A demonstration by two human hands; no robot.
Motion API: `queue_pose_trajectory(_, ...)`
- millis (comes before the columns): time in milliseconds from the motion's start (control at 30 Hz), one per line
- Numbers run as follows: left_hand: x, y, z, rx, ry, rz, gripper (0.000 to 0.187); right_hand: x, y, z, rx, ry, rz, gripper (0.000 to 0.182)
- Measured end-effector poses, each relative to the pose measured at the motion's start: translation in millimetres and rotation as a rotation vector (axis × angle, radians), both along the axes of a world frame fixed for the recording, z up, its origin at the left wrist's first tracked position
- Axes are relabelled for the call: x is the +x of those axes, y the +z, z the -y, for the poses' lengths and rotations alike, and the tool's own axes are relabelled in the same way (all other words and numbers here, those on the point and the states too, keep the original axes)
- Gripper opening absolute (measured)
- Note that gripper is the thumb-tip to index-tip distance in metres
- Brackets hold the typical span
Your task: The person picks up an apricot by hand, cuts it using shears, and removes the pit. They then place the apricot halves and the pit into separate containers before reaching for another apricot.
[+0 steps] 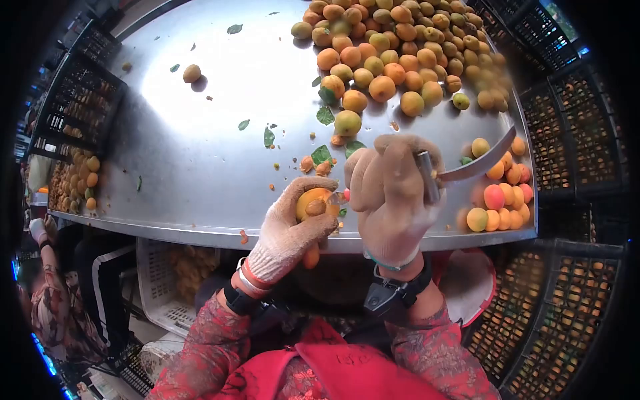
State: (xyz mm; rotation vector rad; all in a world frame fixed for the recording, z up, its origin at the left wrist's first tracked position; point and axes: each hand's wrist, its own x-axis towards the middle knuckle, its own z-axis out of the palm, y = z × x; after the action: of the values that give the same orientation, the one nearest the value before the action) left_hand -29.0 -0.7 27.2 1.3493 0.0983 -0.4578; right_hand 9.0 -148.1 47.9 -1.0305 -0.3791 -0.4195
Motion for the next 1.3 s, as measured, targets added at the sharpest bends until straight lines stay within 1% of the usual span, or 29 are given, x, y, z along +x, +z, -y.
queue_pose_trajectory(100, -2, 0, 2, 0.008, 0.015, 0.037, 0.036, -5, -2, -2, -0.022, 0.015, 0.015, 0.022)
queue_pose_trajectory(167, -3, -6, 2, -0.061, 0.035, 0.011, 0.035, -11, -7, -5, -0.286, -0.245, -0.067, 0.024)
queue_pose_trajectory(200, -3, -5, 2, -0.059, 0.037, 0.012, 0.035, -5, -3, -11, -0.091, -0.052, 0.008, 0.023)
queue_pose_trajectory(233, -3, -3, 0, -0.058, 0.017, 0.007, 0.035, -3, -4, -10, -0.089, -0.049, 0.009, 0.023)
queue_pose_trajectory(300, -3, -4, -1, -0.054, 0.000, 0.001, 0.035, 0, -5, -6, -0.052, -0.016, -0.116, 0.024)
queue_pose_trajectory(333, -3, -7, 0, -0.028, -0.011, 0.052, 0.036, 1, -4, -6, 0.046, 0.056, -0.160, 0.027)
queue_pose_trajectory(367, -4, -9, 1, -0.003, -0.022, 0.101, 0.037, 1, -5, -7, 0.047, 0.057, -0.164, 0.027)
queue_pose_trajectory(400, -4, -8, 0, -0.002, -0.023, 0.098, 0.037, 1, -6, -7, 0.038, 0.064, -0.231, 0.028)
queue_pose_trajectory(433, -5, -6, 0, 0.046, -0.030, 0.114, 0.038, 1, -6, -7, 0.029, 0.070, -0.297, 0.029)
queue_pose_trajectory(467, -6, -6, 0, 0.094, -0.039, 0.131, 0.039, 1, -4, -7, 0.030, 0.068, -0.300, 0.029)
queue_pose_trajectory(500, -6, -7, 0, 0.094, -0.042, 0.127, 0.039, 1, -1, -7, 0.093, 0.088, -0.385, 0.031)
queue_pose_trajectory(533, -6, -10, 0, 0.123, -0.053, 0.217, 0.040, 1, 1, -7, 0.157, 0.108, -0.471, 0.033)
queue_pose_trajectory(567, -5, -12, 0, 0.152, -0.065, 0.309, 0.041, 1, 0, -7, 0.159, 0.107, -0.473, 0.033)
queue_pose_trajectory(633, -4, -15, -3, 0.153, -0.093, 0.353, 0.042, 2, -1, -5, 0.271, 0.107, -0.586, 0.033)
queue_pose_trajectory(667, -4, -15, -4, 0.153, -0.119, 0.398, 0.043, 3, -2, -5, 0.272, 0.106, -0.585, 0.033)
queue_pose_trajectory(733, -5, -17, -3, 0.180, -0.112, 0.441, 0.043, 4, -7, -4, 0.446, 0.148, -0.648, 0.027)
queue_pose_trajectory(767, -5, -17, -3, 0.206, -0.104, 0.483, 0.044, 5, -10, -2, 0.449, 0.147, -0.648, 0.027)
queue_pose_trajectory(833, -5, -25, -2, 0.208, -0.087, 0.536, 0.043, 7, -14, 1, 0.716, 0.278, -0.820, 0.027)
queue_pose_trajectory(867, -4, -25, -1, 0.208, -0.067, 0.588, 0.042, 7, -16, 1, 0.718, 0.278, -0.818, 0.027)
queue_pose_trajectory(900, -4, -22, 0, 0.210, -0.068, 0.591, 0.042, 7, -17, 1, 0.672, 0.267, -0.783, 0.028)
queue_pose_trajectory(967, -4, -14, 0, 0.098, -0.106, 0.270, 0.039, 8, -16, 2, 0.630, 0.255, -0.744, 0.028)
queue_pose_trajectory(1067, 0, -27, 0, 0.046, -0.157, 0.288, 0.035, 14, -14, 15, 0.609, 0.199, -0.725, 0.029)
queue_pose_trajectory(1100, 2, -28, -2, 0.048, -0.156, 0.293, 0.035, 16, -16, 25, 0.596, 0.181, -0.665, 0.029)
queue_pose_trajectory(1133, 4, -29, -5, -0.109, -0.108, 0.118, 0.048, 17, -17, 31, 0.583, 0.162, -0.607, 0.029)
queue_pose_trajectory(1167, 5, -30, -7, -0.264, -0.059, -0.058, 0.064, 17, -15, 32, 0.583, 0.165, -0.604, 0.029)
queue_pose_trajectory(1200, 7, -34, 0, -0.310, 0.047, -0.025, 0.086, 16, -10, 33, 0.296, 0.034, -0.629, 0.026)
queue_pose_trajectory(1233, 8, -34, 0, -0.310, 0.047, -0.020, 0.086, 15, -7, 35, 0.008, -0.098, -0.643, 0.024)
queue_pose_trajectory(1267, 9, -32, -1, -0.403, 0.057, -0.086, 0.087, 17, -10, 37, -0.207, -0.199, -0.661, 0.021)
queue_pose_trajectory(1300, 10, -31, -3, -0.496, 0.066, -0.152, 0.089, 15, -10, 39, -0.206, -0.202, -0.657, 0.021)
